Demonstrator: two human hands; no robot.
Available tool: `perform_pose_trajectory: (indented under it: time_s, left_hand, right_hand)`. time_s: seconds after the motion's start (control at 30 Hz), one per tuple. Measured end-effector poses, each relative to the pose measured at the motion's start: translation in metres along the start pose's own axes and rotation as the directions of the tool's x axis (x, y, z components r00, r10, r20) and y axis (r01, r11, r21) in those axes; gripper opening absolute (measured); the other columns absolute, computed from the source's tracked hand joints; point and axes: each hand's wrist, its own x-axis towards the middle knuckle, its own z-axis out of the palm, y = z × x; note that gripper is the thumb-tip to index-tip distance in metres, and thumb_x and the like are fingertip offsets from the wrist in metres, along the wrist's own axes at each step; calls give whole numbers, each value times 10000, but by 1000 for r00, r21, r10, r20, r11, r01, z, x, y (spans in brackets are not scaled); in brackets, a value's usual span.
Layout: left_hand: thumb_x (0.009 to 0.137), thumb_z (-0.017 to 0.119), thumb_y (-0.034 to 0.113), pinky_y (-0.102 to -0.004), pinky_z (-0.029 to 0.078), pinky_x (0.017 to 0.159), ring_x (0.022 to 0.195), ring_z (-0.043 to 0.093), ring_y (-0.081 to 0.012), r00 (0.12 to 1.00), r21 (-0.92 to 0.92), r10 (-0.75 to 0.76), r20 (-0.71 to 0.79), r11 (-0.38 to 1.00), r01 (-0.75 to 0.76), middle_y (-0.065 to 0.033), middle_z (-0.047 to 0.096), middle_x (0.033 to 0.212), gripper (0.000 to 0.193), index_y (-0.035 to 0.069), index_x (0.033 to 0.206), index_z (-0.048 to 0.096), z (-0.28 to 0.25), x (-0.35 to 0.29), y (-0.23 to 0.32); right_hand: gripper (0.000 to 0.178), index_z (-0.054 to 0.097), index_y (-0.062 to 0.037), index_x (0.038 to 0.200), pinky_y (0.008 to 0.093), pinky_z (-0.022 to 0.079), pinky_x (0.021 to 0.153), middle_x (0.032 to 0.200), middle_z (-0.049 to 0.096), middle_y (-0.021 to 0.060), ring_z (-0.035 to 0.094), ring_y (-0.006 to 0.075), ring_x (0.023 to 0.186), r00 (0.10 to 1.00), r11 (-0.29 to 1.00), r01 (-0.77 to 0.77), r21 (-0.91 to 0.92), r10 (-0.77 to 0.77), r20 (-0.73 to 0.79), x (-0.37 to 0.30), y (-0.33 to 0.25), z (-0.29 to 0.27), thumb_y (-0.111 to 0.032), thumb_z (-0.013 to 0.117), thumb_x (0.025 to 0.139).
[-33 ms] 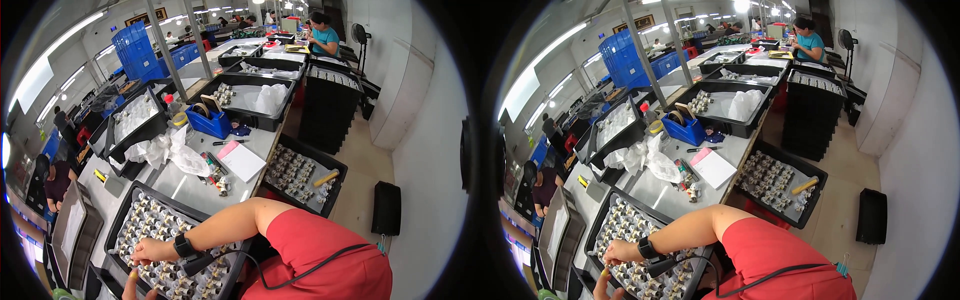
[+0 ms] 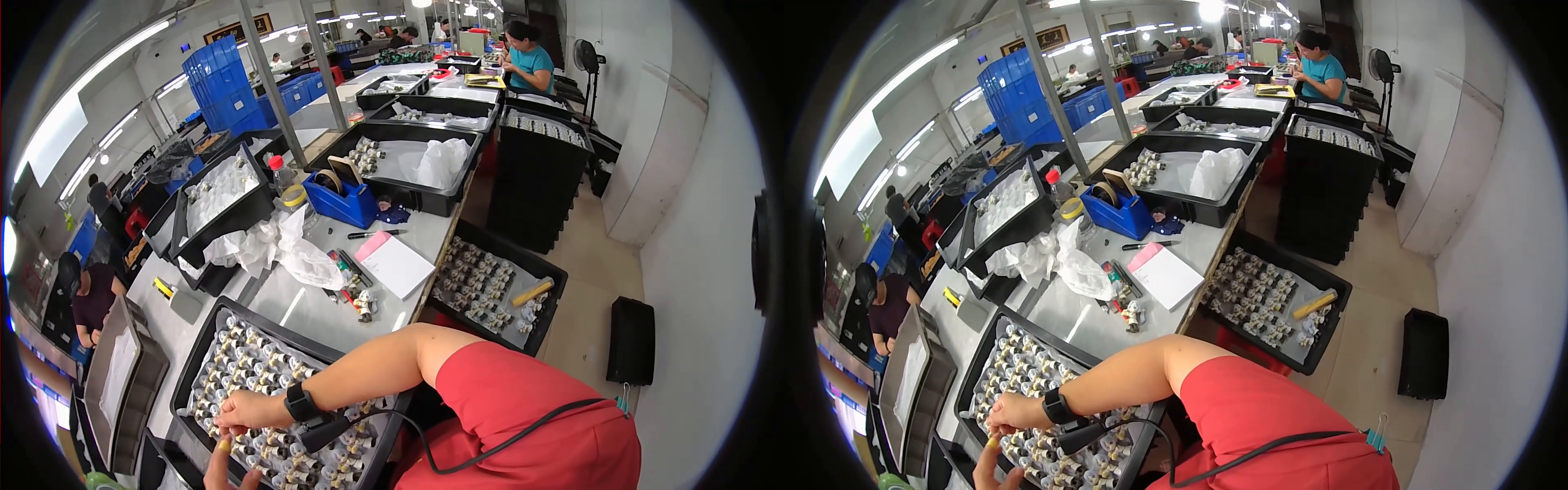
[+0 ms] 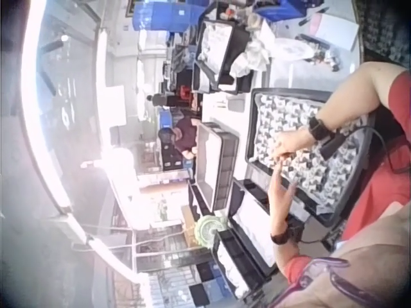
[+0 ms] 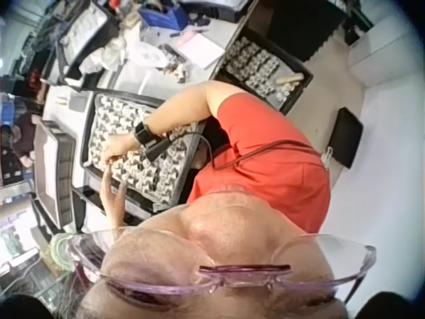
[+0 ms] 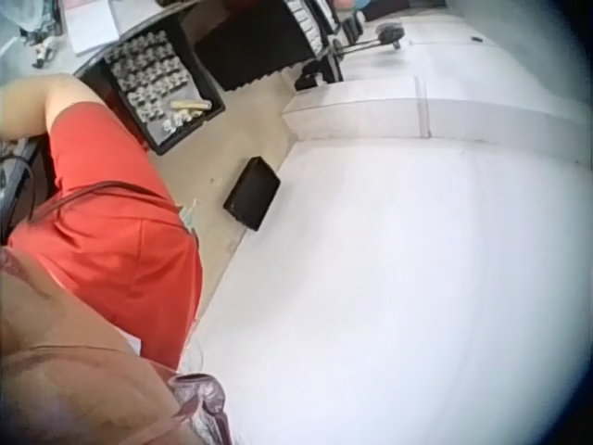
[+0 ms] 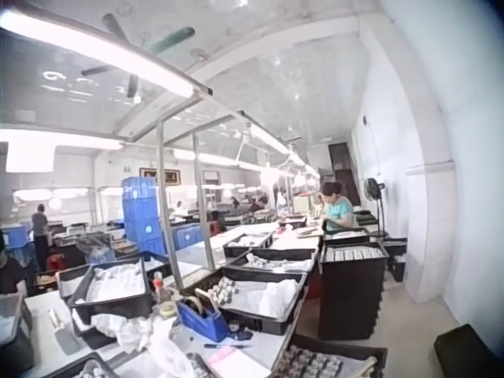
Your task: The person is assembling electronic components, specifically attaching small pieces to larger metal and plastic assemblies and placing them into a tray.
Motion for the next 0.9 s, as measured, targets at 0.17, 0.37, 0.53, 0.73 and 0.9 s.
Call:
perform_pose_trajectory:
  time_s: [0.17, 0.37, 0.53, 0.73, 0.9]
  left_hand:
    - [818, 601, -3, -320, 374, 945, 1171, 463, -219, 996, -294, -88, 26, 951, 92, -122, 475, 1280, 562, 8, 1329, 367, 18, 11, -25]
    - [881, 517, -14, -260, 412, 894, 1116, 503, -185, 986, -683, -168, 19, 717, 135, -115, 496, 1248, 435, -37, 1295, 384, 21, 10, -34]
    - [887, 506, -7, -278, 410, 919, 1107, 514, -195, 972, -705, -230, 54, 680, 200, -121, 525, 1213, 383, -37, 1260, 429, 21, 9, -35]
    - [882, 526, 8, -297, 433, 906, 1055, 541, -202, 969, -718, -243, 40, 667, 197, -123, 563, 1141, 312, -39, 1188, 487, 24, 12, -42]
    - [884, 540, 27, -272, 441, 874, 991, 558, -158, 968, -712, -249, 32, 674, 197, -90, 594, 1078, 237, -31, 1114, 552, 31, 13, -50]
  right_hand:
    - [214, 615, -12, 772, 210, 392, 539, 664, 583, 10, 487, 61, 563, 999, 998, 31, -59, -32, -25, 3, 3, -5, -200, 563, 860]
    - [183, 613, -2, 770, 216, 386, 532, 632, 568, 4, 487, 69, 570, 999, 991, 12, -134, -16, -33, -3, -4, -2, -173, 582, 828]
    - [140, 614, 6, 739, 240, 431, 548, 658, 606, 52, 536, 101, 579, 997, 985, 16, -173, -29, -73, -4, -1, 1, -111, 568, 802]
    - [120, 614, 8, 732, 240, 439, 548, 666, 616, 56, 558, 105, 589, 997, 990, 11, -139, -22, -78, -1, 2, 1, -96, 570, 773]
    - [143, 598, 24, 758, 234, 433, 555, 661, 599, 45, 543, 96, 598, 997, 962, 77, -262, -81, -5, -1, 3, 0, -116, 571, 778]
